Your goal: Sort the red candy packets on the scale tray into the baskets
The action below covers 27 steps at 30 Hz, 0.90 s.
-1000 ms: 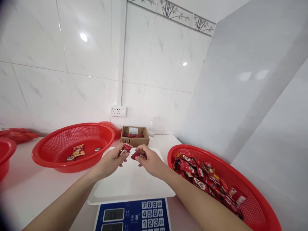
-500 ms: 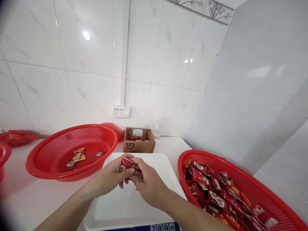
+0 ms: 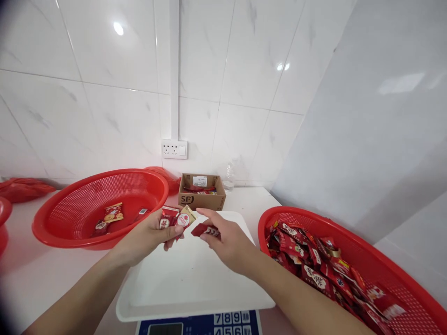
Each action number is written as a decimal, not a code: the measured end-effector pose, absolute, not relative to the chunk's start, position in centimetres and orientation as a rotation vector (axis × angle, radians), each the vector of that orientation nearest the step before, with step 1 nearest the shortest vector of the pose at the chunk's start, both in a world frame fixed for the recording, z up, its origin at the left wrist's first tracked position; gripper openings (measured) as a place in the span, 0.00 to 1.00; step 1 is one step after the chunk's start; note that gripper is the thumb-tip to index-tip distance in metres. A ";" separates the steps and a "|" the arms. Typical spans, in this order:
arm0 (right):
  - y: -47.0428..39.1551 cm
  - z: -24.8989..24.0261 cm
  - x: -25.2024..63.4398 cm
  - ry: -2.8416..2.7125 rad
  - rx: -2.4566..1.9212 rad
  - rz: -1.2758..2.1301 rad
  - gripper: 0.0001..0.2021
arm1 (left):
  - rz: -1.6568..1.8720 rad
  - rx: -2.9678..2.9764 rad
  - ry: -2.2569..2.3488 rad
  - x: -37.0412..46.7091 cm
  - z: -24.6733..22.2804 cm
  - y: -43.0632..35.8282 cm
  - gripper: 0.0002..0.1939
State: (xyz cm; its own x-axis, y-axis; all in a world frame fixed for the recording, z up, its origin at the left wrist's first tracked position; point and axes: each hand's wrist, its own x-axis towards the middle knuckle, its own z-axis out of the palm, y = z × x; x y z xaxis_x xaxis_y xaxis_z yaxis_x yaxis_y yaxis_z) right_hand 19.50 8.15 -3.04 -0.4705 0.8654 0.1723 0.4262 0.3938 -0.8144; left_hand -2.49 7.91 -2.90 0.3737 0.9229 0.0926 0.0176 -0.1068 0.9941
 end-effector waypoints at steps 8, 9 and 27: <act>10.6 -3.9 20.4 -1.862 -1.169 1.228 0.21 | 0.870 1.565 1.026 -2.4 -2.6 7.5 0.15; 10.6 -4.0 20.4 -1.864 -1.172 1.218 0.21 | 0.851 1.587 1.027 -2.4 -2.6 7.4 0.14; 9.9 -3.3 19.8 -1.909 -1.212 1.009 0.13 | 0.827 1.891 1.209 -2.9 -2.4 6.7 0.05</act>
